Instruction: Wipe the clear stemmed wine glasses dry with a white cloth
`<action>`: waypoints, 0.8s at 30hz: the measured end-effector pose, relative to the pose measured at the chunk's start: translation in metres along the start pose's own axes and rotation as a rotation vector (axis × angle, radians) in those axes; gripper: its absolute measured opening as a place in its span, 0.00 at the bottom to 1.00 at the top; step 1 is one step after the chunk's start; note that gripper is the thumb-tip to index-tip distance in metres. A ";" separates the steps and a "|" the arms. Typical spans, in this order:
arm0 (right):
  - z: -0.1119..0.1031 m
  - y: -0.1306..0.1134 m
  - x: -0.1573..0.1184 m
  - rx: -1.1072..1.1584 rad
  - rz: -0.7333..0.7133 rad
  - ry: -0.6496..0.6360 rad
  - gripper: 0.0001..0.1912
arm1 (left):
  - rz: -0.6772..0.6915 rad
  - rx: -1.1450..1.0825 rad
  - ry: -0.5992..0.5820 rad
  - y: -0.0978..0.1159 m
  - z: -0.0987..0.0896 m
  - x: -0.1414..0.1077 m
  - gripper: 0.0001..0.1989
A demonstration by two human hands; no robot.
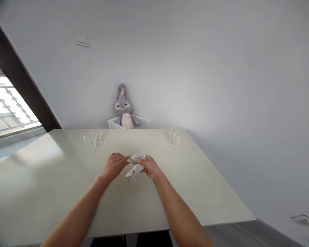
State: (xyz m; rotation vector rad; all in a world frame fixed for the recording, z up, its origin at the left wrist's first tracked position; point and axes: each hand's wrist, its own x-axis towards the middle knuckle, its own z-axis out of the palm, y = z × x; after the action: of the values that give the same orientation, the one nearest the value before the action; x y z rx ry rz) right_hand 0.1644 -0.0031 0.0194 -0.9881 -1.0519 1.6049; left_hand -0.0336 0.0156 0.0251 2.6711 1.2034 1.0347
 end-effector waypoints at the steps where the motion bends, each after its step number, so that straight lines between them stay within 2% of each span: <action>1: -0.004 -0.003 -0.001 -0.049 -0.006 -0.048 0.17 | 0.002 0.012 -0.020 -0.001 0.000 -0.001 0.14; 3: -0.016 -0.007 -0.002 -0.232 -0.055 -0.122 0.15 | 0.010 0.035 -0.040 -0.003 0.001 -0.002 0.15; 5: -0.029 -0.011 0.000 -0.435 -0.132 -0.115 0.13 | 0.012 0.090 -0.051 -0.007 0.001 -0.003 0.15; 7: -0.040 -0.013 0.003 -0.571 -0.214 0.009 0.12 | -0.022 0.167 -0.049 -0.013 0.001 -0.004 0.15; 9: -0.045 -0.014 0.006 -0.644 -0.309 0.203 0.15 | -0.089 0.221 -0.015 -0.021 0.000 -0.005 0.16; 11: -0.040 -0.015 0.005 -0.742 -0.452 0.376 0.18 | -0.145 0.243 0.029 -0.028 0.000 -0.006 0.16; 12: -0.034 -0.015 0.002 -0.825 -0.535 0.409 0.20 | -0.159 0.249 0.043 -0.030 0.000 -0.006 0.16; 14: -0.015 -0.014 -0.004 -1.048 -0.694 0.344 0.23 | -0.149 0.261 0.047 -0.030 0.000 -0.007 0.15; 16: 0.006 -0.012 -0.012 -1.248 -0.787 0.170 0.25 | -0.076 0.268 0.006 -0.024 0.000 -0.006 0.14; 18: 0.022 -0.009 -0.016 -1.337 -0.802 0.071 0.22 | 0.044 0.260 -0.057 -0.014 0.000 -0.004 0.15; 20: 0.026 -0.008 -0.016 -1.310 -0.750 0.090 0.18 | 0.170 0.223 -0.115 -0.005 0.000 -0.003 0.16; 22: 0.018 -0.008 -0.012 -1.172 -0.626 0.123 0.16 | 0.246 0.172 -0.144 0.002 0.001 -0.002 0.15; 24: 0.003 -0.009 -0.007 -0.919 -0.439 0.099 0.17 | 0.258 0.132 -0.149 0.006 0.004 -0.003 0.14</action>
State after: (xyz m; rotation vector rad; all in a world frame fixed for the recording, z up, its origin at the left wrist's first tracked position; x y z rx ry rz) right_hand 0.1653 -0.0085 0.0294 -1.2707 -1.8415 0.6708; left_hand -0.0290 0.0107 0.0223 3.0050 0.9517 0.7855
